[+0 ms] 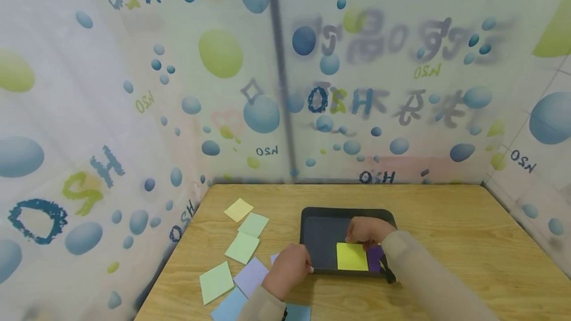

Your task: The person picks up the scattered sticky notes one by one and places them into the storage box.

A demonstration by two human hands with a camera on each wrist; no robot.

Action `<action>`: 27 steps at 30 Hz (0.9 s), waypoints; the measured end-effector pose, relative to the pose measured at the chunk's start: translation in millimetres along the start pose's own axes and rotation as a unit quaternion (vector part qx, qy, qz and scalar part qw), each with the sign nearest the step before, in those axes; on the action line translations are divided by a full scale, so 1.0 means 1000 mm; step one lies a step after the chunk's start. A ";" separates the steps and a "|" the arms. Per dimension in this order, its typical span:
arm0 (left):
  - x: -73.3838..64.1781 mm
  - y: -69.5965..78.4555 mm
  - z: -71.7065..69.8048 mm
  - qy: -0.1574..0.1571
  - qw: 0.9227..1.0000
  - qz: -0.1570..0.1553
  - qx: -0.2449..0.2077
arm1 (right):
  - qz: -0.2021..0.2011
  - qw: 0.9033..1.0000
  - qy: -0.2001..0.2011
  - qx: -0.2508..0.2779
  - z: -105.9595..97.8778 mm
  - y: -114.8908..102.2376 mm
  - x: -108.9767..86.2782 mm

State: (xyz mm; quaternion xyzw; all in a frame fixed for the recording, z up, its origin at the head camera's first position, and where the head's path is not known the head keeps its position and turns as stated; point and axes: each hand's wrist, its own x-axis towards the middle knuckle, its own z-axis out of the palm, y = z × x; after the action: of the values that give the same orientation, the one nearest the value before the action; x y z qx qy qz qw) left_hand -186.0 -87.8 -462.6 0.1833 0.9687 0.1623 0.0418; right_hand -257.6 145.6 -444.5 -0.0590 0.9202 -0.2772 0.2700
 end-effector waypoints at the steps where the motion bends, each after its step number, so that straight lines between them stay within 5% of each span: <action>1: 0.000 0.000 0.000 0.000 1.000 -0.001 0.000 | 0.000 1.000 0.000 0.001 0.000 0.001 0.000; 27: -0.003 0.003 -0.003 -0.001 1.000 -0.003 -0.001 | -0.037 0.999 0.017 0.026 0.001 0.014 -0.011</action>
State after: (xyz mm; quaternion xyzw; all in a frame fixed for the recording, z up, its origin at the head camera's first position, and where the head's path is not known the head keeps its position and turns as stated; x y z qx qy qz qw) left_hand -182.8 -87.2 -458.5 0.1809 0.9689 0.1630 0.0433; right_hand -247.3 160.0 -448.1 -0.0809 0.9146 -0.3113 0.2451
